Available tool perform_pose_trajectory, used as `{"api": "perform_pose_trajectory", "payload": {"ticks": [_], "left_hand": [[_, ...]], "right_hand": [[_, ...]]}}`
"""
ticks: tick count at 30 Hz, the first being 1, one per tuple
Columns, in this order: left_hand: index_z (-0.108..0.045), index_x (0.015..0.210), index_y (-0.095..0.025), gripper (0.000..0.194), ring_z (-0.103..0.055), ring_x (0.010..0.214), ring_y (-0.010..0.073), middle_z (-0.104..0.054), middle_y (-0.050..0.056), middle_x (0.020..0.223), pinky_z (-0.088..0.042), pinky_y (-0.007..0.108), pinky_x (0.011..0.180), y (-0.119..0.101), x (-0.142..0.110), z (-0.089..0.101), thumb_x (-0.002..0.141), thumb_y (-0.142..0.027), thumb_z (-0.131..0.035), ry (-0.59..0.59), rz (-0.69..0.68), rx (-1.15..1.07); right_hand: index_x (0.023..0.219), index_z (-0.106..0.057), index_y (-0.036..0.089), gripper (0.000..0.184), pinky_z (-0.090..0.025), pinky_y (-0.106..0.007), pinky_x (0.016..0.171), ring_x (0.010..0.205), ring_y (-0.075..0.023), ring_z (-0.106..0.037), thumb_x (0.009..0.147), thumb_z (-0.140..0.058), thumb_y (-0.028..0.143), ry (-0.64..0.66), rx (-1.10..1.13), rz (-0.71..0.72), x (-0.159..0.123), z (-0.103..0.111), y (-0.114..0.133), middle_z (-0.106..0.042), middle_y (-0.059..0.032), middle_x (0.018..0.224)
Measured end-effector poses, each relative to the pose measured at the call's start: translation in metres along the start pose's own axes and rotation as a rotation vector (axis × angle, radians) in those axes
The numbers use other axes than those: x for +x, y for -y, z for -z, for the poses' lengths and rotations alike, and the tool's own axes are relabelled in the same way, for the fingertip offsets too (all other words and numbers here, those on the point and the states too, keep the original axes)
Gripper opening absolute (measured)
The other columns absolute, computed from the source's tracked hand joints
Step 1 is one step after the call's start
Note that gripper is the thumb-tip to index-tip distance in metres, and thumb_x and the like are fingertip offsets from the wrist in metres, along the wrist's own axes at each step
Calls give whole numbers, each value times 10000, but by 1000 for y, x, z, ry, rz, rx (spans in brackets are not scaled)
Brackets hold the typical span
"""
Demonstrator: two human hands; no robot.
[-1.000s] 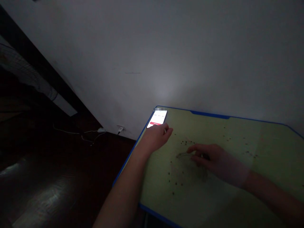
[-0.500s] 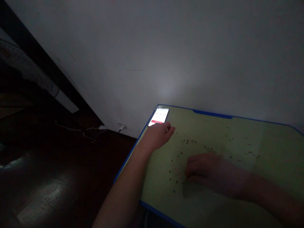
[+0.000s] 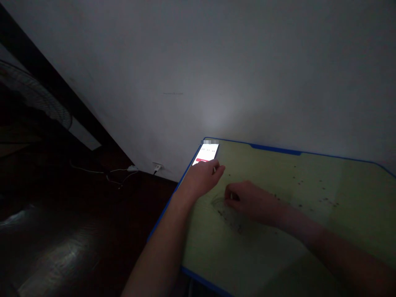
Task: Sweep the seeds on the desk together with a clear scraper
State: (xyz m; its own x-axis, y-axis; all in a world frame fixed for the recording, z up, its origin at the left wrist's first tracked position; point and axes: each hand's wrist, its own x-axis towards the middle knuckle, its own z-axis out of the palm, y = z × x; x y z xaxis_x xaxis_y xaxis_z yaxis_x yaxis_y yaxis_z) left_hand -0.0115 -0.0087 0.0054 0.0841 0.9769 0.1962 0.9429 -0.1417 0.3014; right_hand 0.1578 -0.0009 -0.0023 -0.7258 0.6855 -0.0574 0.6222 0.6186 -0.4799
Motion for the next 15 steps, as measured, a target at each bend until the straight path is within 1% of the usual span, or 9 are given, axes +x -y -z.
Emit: {"api": "perform_pose_trajectory", "payload": {"ticks": [3,5,8,10,12,15], "left_hand": [[-627,844,-206,417,-542,620,158,-637,42,693,-323,280,562,-1,0,1,906,-469,-309,-8,5,8],[-628,845,-206,418,-544,622,158,-639,42,695,-321,278,559,0,0,1,907,-468,-308,-15,-5,10],[-625,852,-208,411,-552,631,158,-651,43,717,-315,272,548,1,0,2,909,-463,-309,-17,-29,2],[-622,848,-207,405,-553,626,155,-654,42,717,-312,268,539,1,0,2,908,-463,-314,-10,-29,-5],[-619,842,-203,405,-550,617,149,-653,42,714,-315,266,536,1,0,3,909,-462,-315,-3,-25,-7],[-617,833,-201,409,-550,618,148,-651,41,713,-317,266,537,0,0,2,910,-462,-312,1,-29,4]], "right_hand": [[772,-643,158,96,-348,-231,525,582,-129,-560,787,-570,218,-33,41,-124,-4,2,-21,-653,-35,667],[775,-631,154,113,-357,-232,523,564,-128,-560,801,-562,239,-33,65,-186,-10,5,-32,-652,-36,640],[782,-606,154,151,-359,-233,492,508,-123,-541,834,-512,260,-18,144,-262,-21,16,-42,-642,-29,585],[785,-591,159,180,-375,-236,497,508,-125,-547,859,-473,273,-25,191,-283,-30,26,-46,-642,-28,580],[785,-592,165,193,-396,-245,528,530,-133,-559,866,-462,283,-27,197,-266,-37,33,-49,-637,-22,579],[788,-620,171,194,-404,-254,558,565,-143,-568,856,-479,287,-9,155,-230,-42,36,-54,-639,-20,609]]}}
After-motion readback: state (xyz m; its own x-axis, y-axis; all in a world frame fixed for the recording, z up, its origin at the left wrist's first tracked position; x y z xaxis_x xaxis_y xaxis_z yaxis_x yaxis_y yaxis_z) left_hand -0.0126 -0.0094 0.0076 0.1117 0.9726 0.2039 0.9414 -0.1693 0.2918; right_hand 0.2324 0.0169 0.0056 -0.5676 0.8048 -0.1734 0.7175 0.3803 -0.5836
